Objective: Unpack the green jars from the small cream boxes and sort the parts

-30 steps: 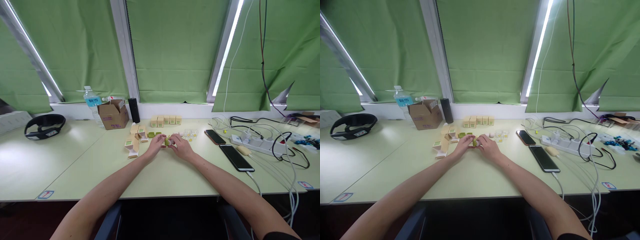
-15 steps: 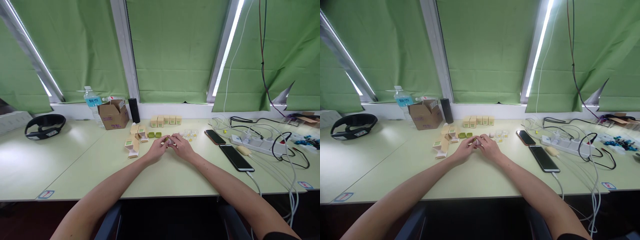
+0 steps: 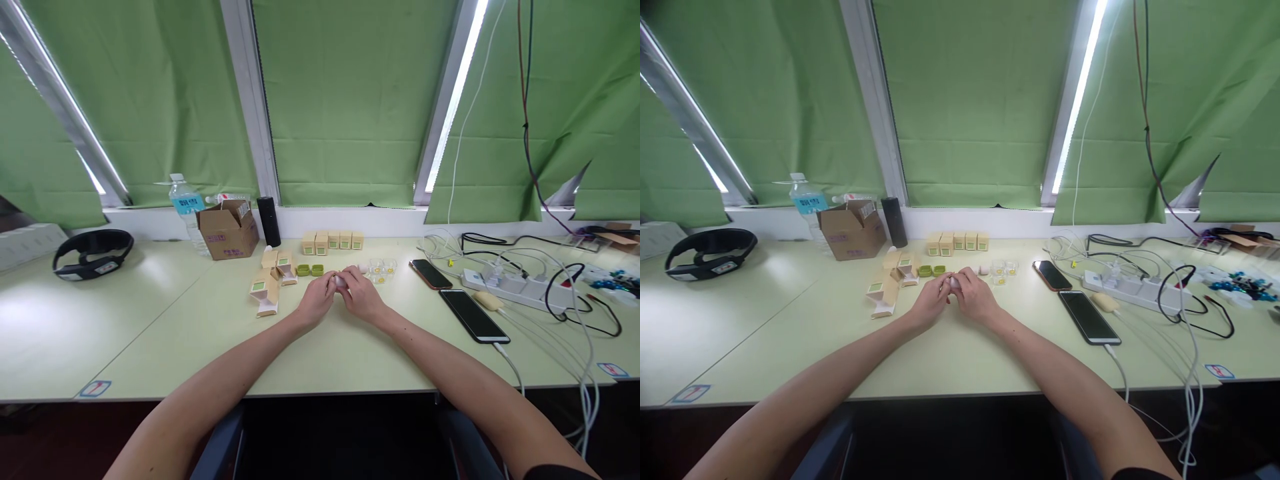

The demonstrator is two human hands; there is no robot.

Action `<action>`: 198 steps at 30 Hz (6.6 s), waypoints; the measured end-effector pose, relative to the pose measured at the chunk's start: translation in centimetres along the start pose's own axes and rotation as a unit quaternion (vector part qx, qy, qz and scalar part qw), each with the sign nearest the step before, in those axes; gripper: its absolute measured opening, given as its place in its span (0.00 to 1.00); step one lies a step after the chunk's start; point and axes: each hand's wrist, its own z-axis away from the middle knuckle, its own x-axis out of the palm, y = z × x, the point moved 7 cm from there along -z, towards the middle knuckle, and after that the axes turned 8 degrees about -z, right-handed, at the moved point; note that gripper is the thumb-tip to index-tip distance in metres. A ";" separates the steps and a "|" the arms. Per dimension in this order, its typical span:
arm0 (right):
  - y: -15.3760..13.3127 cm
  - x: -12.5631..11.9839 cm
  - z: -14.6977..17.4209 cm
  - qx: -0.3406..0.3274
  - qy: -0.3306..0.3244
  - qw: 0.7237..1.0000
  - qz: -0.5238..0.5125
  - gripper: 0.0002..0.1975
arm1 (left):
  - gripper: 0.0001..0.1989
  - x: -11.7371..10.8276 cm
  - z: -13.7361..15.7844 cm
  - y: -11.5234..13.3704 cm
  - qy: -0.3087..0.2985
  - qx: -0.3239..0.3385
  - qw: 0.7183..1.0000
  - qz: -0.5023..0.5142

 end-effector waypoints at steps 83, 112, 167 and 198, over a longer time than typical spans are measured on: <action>7.4 -3.4 0.5 0.132 0.033 0.979 0.151 0.19 | 0.24 1.5 -1.3 -4.5 -0.060 -0.045 0.991 0.108; 1.4 -1.7 0.2 0.071 0.060 0.986 -0.141 0.14 | 0.18 0.4 -1.3 -2.3 -0.064 -0.035 0.970 0.230; 3.4 -0.3 0.7 0.147 0.036 0.956 -0.253 0.23 | 0.23 -0.6 -0.8 -2.0 0.048 0.019 0.997 0.064; 2.9 0.0 0.7 0.123 -0.063 0.990 0.019 0.06 | 0.22 1.7 -0.1 -2.8 -0.074 0.042 0.994 -0.065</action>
